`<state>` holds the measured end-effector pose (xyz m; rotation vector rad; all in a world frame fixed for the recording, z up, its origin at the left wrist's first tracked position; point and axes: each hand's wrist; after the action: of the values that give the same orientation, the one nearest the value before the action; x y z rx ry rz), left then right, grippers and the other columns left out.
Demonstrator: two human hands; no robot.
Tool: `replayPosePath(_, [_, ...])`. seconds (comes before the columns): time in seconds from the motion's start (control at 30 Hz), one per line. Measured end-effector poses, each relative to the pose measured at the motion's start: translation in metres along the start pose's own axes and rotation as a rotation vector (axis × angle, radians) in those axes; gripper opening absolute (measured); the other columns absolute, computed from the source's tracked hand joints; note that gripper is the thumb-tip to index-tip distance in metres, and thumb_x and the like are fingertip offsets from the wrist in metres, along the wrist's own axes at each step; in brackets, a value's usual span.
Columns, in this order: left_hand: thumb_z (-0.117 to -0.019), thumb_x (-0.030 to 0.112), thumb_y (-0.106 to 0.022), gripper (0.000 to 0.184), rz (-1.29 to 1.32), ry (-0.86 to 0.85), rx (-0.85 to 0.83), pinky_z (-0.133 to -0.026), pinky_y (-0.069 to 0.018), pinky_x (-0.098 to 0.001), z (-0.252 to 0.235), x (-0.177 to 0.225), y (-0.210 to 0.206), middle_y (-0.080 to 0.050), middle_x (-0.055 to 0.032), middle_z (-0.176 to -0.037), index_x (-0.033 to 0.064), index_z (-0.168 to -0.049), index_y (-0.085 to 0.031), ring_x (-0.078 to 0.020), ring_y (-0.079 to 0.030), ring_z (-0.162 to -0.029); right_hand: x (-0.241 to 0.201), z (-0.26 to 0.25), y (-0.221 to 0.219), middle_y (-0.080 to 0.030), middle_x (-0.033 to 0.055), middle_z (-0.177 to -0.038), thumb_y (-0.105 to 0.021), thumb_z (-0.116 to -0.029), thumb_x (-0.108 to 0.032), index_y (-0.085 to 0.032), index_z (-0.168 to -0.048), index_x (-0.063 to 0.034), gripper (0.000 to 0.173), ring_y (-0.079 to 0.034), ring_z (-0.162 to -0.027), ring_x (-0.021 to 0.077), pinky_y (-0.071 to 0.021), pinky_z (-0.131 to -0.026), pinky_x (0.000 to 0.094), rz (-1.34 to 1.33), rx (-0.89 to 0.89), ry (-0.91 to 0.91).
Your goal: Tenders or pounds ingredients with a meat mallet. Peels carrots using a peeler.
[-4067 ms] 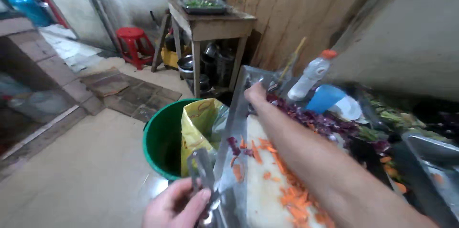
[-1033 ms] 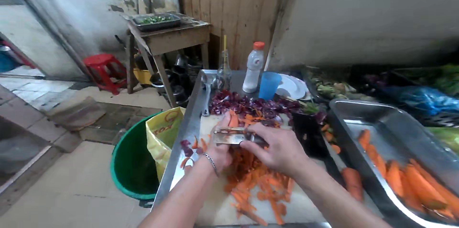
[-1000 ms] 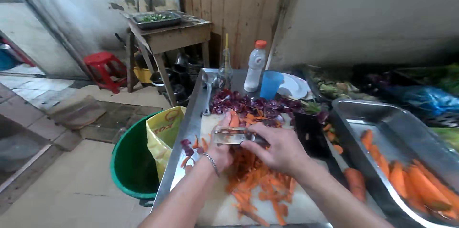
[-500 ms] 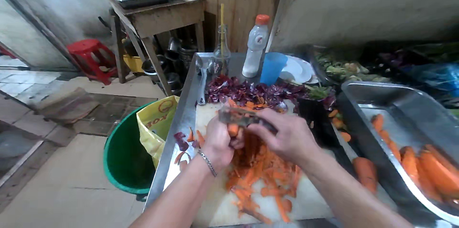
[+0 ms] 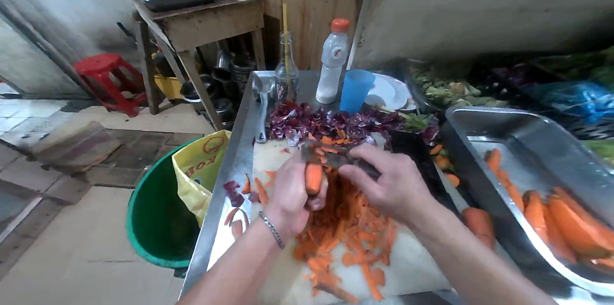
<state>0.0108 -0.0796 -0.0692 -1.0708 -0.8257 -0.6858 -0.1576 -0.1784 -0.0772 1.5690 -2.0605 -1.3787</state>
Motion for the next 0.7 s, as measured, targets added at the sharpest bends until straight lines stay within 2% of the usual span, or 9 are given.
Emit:
replayPosePath(0.1, [-0.1081,0.056,-0.033,0.054,0.028,0.028,0.029,-0.04,-0.0363,-0.0186,-0.001,-0.003,0.002,-0.048,0.0009,-0.058,0.0147,-0.097,-0.064,-0.006,-0.042,-0.043,-0.013,0.007,0.0,-0.061,-0.0079,-0.069,-0.05,-0.1007,-0.058,-0.072,-0.1,-0.0187,0.045,-0.06,-0.058,0.0061,-0.0502,-0.048,0.0305,-0.052,-0.015,0.111])
replayPosePath(0.13, [-0.1079,0.057,-0.033,0.055,0.029,0.033,0.018,-0.041,-0.037,-0.0188,-0.001,-0.003,0.004,-0.049,0.0004,-0.06,0.0141,-0.097,-0.065,-0.0062,-0.043,-0.044,-0.013,0.006,-0.002,-0.062,-0.0073,-0.069,-0.051,-0.1006,-0.057,-0.072,-0.1,-0.018,0.044,-0.061,-0.059,0.0064,-0.051,-0.048,0.0306,-0.056,-0.013,0.132])
replayPosePath(0.2, [-0.1107,0.05,-0.029,0.052,0.007,0.035,0.009,-0.04,-0.0369,-0.0184,0.001,-0.002,0.003,-0.047,0.0001,-0.056,0.0122,-0.09,-0.059,-0.0062,-0.043,-0.042,-0.005,0.002,-0.005,-0.064,-0.0039,-0.069,-0.053,-0.1005,-0.056,-0.072,-0.1,-0.0158,0.044,-0.063,-0.059,0.0106,-0.0512,-0.048,0.0348,-0.048,0.002,0.129])
replayPosePath(0.27, [-0.1123,0.038,-0.027,0.046,-0.017,0.023,-0.013,-0.04,-0.0365,-0.0183,0.0,-0.002,0.002,-0.045,-0.0006,-0.054,0.011,-0.088,-0.055,-0.0065,-0.042,-0.041,0.005,-0.001,-0.005,-0.062,-0.0044,-0.067,-0.052,-0.1005,-0.057,-0.071,-0.1,-0.017,0.045,-0.061,-0.057,0.0111,-0.0492,-0.047,0.0352,-0.023,0.012,0.093])
replayPosePath(0.37, [-0.1122,0.034,-0.023,0.046,-0.035,-0.011,-0.052,-0.04,-0.0361,-0.018,-0.001,-0.003,0.005,-0.046,-0.0004,-0.054,0.011,-0.088,-0.055,-0.0058,-0.041,-0.041,0.007,-0.003,-0.003,-0.062,-0.0042,-0.067,-0.051,-0.1002,-0.059,-0.07,-0.1,-0.0176,0.046,-0.062,-0.059,0.0123,-0.05,-0.049,0.0371,-0.012,0.007,0.052])
replayPosePath(0.43, [-0.1117,0.039,-0.019,0.051,-0.057,0.001,-0.084,-0.041,-0.036,-0.0185,-0.001,-0.004,0.007,-0.047,0.0006,-0.055,0.0121,-0.087,-0.054,-0.0058,-0.041,-0.042,0.011,-0.005,-0.003,-0.063,-0.0026,-0.067,-0.052,-0.1003,-0.058,-0.071,-0.1,-0.0165,0.045,-0.063,-0.059,0.0144,-0.0505,-0.049,0.0393,-0.008,0.011,0.023])
replayPosePath(0.5, [-0.111,0.051,-0.019,0.058,-0.093,0.016,-0.133,-0.043,-0.0374,-0.0199,0.0,-0.007,0.007,-0.047,-0.0006,-0.056,0.0112,-0.09,-0.055,-0.0076,-0.043,-0.043,0.019,-0.008,-0.001,-0.064,0.0001,-0.069,-0.054,-0.1007,-0.057,-0.072,-0.101,-0.0156,0.045,-0.064,-0.06,0.0177,-0.0512,-0.05,0.0424,-0.013,0.01,-0.059])
replayPosePath(0.57, [-0.1102,0.053,-0.02,0.058,-0.104,0.016,-0.171,-0.044,-0.0391,-0.0207,0.0,-0.008,0.005,-0.047,-0.0013,-0.056,0.0106,-0.093,-0.055,-0.0083,-0.044,-0.044,0.02,-0.007,0.004,-0.064,-0.0023,-0.07,-0.053,-0.1006,-0.057,-0.071,-0.102,-0.0186,0.042,-0.063,-0.061,0.0156,-0.0508,-0.051,0.0415,-0.027,0.003,-0.128])
replayPosePath(0.7, [-0.1087,0.034,-0.017,0.049,-0.135,0.001,-0.179,-0.045,-0.0389,-0.021,-0.003,-0.01,0.01,-0.052,-0.0012,-0.057,0.0117,-0.087,-0.055,-0.0076,-0.045,-0.045,0.01,-0.003,0.003,-0.061,-0.0064,-0.067,-0.051,-0.1003,-0.06,-0.07,-0.099,-0.021,0.044,-0.06,-0.058,0.0098,-0.0501,-0.049,0.0356,-0.046,-0.016,-0.056])
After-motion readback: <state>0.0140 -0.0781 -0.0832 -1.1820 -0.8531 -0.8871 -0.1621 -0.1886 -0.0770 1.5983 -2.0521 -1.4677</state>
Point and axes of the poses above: each hand's wrist, its own z-axis away from the middle knuckle, its own y-axis out of the back of the hand, x = y × z
